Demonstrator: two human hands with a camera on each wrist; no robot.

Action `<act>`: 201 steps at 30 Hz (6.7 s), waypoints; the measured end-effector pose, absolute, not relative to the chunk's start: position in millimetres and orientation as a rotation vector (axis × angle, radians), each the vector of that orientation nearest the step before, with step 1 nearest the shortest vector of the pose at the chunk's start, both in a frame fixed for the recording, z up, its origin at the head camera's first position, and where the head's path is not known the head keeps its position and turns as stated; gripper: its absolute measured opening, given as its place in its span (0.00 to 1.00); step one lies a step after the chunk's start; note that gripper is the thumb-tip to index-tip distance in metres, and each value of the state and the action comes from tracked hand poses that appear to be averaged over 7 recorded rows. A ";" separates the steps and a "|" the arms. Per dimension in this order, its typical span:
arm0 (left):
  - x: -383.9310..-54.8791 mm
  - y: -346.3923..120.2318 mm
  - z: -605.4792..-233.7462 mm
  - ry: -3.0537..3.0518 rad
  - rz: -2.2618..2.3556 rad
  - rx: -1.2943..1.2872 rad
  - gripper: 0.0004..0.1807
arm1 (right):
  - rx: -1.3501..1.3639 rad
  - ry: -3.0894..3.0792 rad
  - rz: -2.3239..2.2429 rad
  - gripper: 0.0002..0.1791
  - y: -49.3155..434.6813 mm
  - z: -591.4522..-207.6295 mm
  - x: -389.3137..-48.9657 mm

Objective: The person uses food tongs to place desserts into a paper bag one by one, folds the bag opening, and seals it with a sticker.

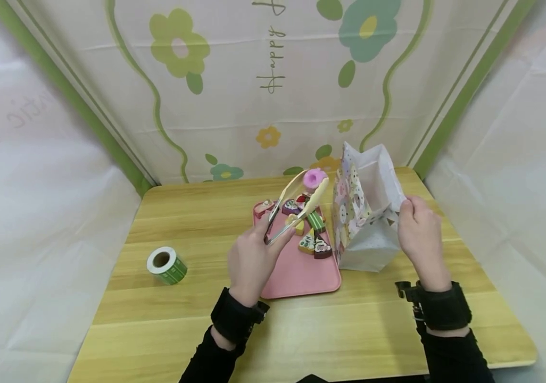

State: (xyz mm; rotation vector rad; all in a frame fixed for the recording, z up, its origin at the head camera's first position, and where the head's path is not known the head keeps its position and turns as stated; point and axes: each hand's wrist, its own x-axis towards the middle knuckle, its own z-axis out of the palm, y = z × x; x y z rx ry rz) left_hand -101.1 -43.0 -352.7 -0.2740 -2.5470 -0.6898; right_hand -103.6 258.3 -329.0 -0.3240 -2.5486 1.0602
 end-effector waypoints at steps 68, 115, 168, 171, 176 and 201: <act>-98.7 -33.1 -358.8 -2.546 -0.883 -0.131 0.39 | -0.333 -2.504 1.156 0.27 257.7 -334.0 -100.1; -131.7 -64.3 -457.2 -2.968 -0.466 -0.015 0.36 | -0.244 -2.523 1.217 0.27 269.0 -327.4 -100.6; -120.6 -59.2 -435.7 -2.900 -0.072 -0.297 0.36 | -0.256 -2.566 1.198 0.28 272.2 -331.6 -102.1; -120.1 -61.9 -432.1 -2.928 -0.044 -0.268 0.37 | -0.255 -2.567 1.195 0.28 272.9 -332.0 -102.0; -121.4 -65.5 -428.5 -2.950 0.017 -0.292 0.39 | -0.259 -2.564 1.179 0.27 272.8 -333.7 -103.7; -141.4 -67.8 -434.5 -3.035 -0.016 -0.358 0.39 | -0.282 -2.553 1.171 0.27 269.1 -335.6 -106.0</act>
